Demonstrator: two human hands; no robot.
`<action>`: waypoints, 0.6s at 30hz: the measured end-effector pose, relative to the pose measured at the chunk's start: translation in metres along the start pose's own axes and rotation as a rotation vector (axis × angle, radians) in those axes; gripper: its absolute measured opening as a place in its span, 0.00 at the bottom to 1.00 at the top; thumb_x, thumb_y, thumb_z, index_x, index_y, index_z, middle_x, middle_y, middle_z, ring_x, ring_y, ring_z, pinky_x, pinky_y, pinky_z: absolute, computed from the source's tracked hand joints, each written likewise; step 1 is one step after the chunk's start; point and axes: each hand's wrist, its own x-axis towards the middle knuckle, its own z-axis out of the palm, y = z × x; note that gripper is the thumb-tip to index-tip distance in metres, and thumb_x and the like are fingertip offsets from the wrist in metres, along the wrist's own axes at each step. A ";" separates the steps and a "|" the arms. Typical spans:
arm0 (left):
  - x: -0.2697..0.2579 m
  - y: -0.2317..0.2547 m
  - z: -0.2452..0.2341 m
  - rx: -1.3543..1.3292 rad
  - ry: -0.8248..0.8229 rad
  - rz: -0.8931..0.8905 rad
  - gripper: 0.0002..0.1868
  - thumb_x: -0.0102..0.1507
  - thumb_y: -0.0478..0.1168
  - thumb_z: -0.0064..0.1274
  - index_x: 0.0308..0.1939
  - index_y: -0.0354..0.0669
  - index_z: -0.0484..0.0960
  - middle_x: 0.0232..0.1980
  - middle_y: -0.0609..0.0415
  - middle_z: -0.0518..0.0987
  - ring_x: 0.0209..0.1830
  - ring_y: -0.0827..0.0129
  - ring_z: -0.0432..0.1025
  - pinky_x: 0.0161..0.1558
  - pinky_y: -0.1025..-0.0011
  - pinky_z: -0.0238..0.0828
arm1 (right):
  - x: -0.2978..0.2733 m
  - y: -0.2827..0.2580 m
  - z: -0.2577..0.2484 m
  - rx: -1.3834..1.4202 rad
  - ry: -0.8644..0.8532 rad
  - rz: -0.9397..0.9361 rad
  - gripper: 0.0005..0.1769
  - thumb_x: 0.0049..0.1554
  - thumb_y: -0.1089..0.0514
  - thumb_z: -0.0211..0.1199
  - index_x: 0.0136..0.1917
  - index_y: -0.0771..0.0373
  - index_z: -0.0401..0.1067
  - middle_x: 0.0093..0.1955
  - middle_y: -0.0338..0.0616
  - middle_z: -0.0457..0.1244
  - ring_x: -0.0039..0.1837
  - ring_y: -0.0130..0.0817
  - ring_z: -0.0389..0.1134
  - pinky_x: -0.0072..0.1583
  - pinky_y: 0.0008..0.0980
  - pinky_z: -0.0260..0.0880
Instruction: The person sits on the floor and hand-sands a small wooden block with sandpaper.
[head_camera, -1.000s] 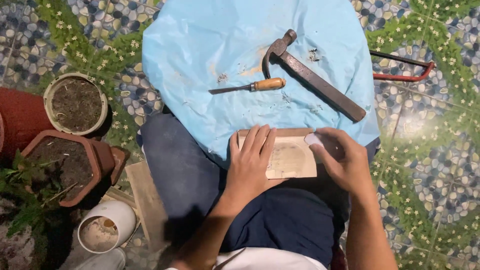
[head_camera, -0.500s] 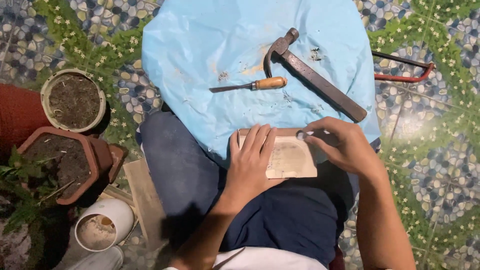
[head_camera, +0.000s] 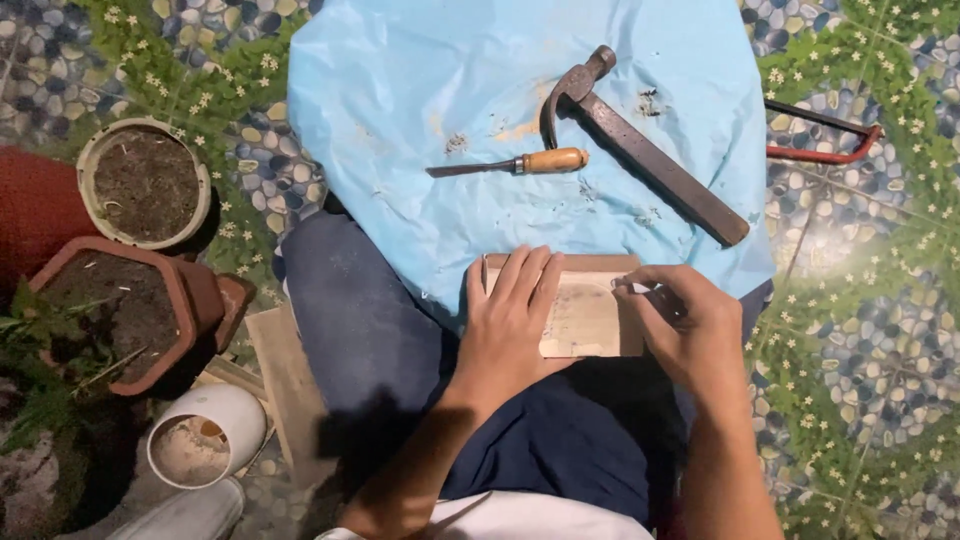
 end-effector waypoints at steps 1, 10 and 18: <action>0.000 0.000 -0.001 -0.009 -0.005 0.005 0.61 0.46 0.60 0.74 0.75 0.37 0.63 0.71 0.39 0.68 0.75 0.48 0.59 0.66 0.33 0.51 | 0.001 -0.006 0.002 -0.005 0.003 0.010 0.11 0.54 0.60 0.76 0.51 0.53 0.81 0.42 0.41 0.72 0.46 0.41 0.75 0.42 0.34 0.76; 0.000 0.001 -0.002 0.018 0.012 -0.007 0.62 0.44 0.61 0.75 0.74 0.38 0.63 0.71 0.41 0.68 0.74 0.50 0.60 0.66 0.34 0.53 | -0.006 -0.027 0.008 0.074 0.104 0.036 0.07 0.56 0.66 0.75 0.49 0.63 0.80 0.44 0.50 0.72 0.52 0.51 0.75 0.50 0.43 0.79; 0.002 0.003 -0.007 -0.007 0.013 -0.007 0.61 0.43 0.59 0.75 0.73 0.36 0.64 0.70 0.40 0.69 0.74 0.49 0.61 0.66 0.32 0.52 | -0.010 -0.024 0.016 0.070 0.187 0.043 0.06 0.56 0.67 0.75 0.47 0.64 0.80 0.43 0.52 0.72 0.52 0.54 0.75 0.49 0.44 0.79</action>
